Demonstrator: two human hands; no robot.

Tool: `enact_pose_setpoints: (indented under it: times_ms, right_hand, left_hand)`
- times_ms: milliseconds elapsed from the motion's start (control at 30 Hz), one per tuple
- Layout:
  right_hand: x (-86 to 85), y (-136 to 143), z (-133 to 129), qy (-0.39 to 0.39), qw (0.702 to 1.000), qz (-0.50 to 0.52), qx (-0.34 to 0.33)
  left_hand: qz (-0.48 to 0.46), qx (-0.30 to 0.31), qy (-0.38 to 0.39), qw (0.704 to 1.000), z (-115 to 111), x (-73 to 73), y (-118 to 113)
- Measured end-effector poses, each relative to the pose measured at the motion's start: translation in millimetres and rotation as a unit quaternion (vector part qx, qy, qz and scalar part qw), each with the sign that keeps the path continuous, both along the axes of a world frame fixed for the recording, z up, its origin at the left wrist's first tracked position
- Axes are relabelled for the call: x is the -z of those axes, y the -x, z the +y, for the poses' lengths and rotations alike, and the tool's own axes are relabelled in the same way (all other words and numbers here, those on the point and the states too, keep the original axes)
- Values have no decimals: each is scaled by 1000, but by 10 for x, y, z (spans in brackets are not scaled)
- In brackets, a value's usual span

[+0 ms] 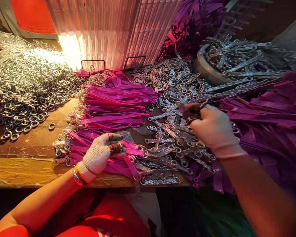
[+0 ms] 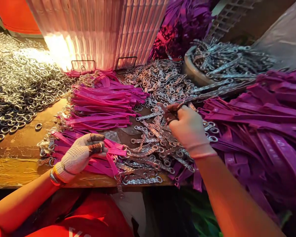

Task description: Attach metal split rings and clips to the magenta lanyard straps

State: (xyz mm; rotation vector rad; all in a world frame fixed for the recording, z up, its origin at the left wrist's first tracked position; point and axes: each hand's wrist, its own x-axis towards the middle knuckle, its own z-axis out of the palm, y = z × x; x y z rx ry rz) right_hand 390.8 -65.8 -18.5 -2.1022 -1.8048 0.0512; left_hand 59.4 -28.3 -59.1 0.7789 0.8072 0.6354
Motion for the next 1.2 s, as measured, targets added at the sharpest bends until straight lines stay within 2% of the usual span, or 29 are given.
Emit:
enact_pose_setpoints:
  times_ms: [33,67,133,200,267,367,533,667,867,967,1033,1133,1200]
  right_hand:
    - [-46,193,-65,-48,998,25,22]
    - [-69,407,-139,-46,998,52,-8]
    - [-37,851,-293,-22,988,122,-94]
    - [67,1243,-420,21,978,169,-118]
    - [190,1532,-501,40,974,194,-109]
    - [325,1758,-553,50,978,189,-79]
    - [351,1770,-595,57,979,189,-42]
    - [314,1699,-603,65,969,231,-50]
    - [360,1687,-540,14,960,275,-55]
    - [368,1717,-510,1,962,264,-76]
    - [350,1730,-500,-17,962,257,-87]
    - [304,1737,-512,-59,961,239,-127]
    - [281,1744,-538,-89,967,197,-136]
  left_hand:
    - [9,11,-4,1000,-13,9,12]
    - [21,27,-15,999,-28,16,23]
    - [50,55,-55,996,-61,24,36]
    - [67,57,-96,991,-98,26,35]
    - [62,38,-114,991,-137,28,21]
    - [34,3,-110,993,-189,27,-13]
    - [-15,-42,-88,995,-218,-5,-44]
    - [-19,-34,-77,996,-212,-34,-52]
    - [7,-23,-105,994,-225,5,-72]
    - [6,0,-125,992,-222,0,-52]
    - [25,42,-137,989,-205,-34,-27]
    - [61,108,-147,981,-159,-124,-9]
    - [49,113,-124,985,-124,-197,-30]
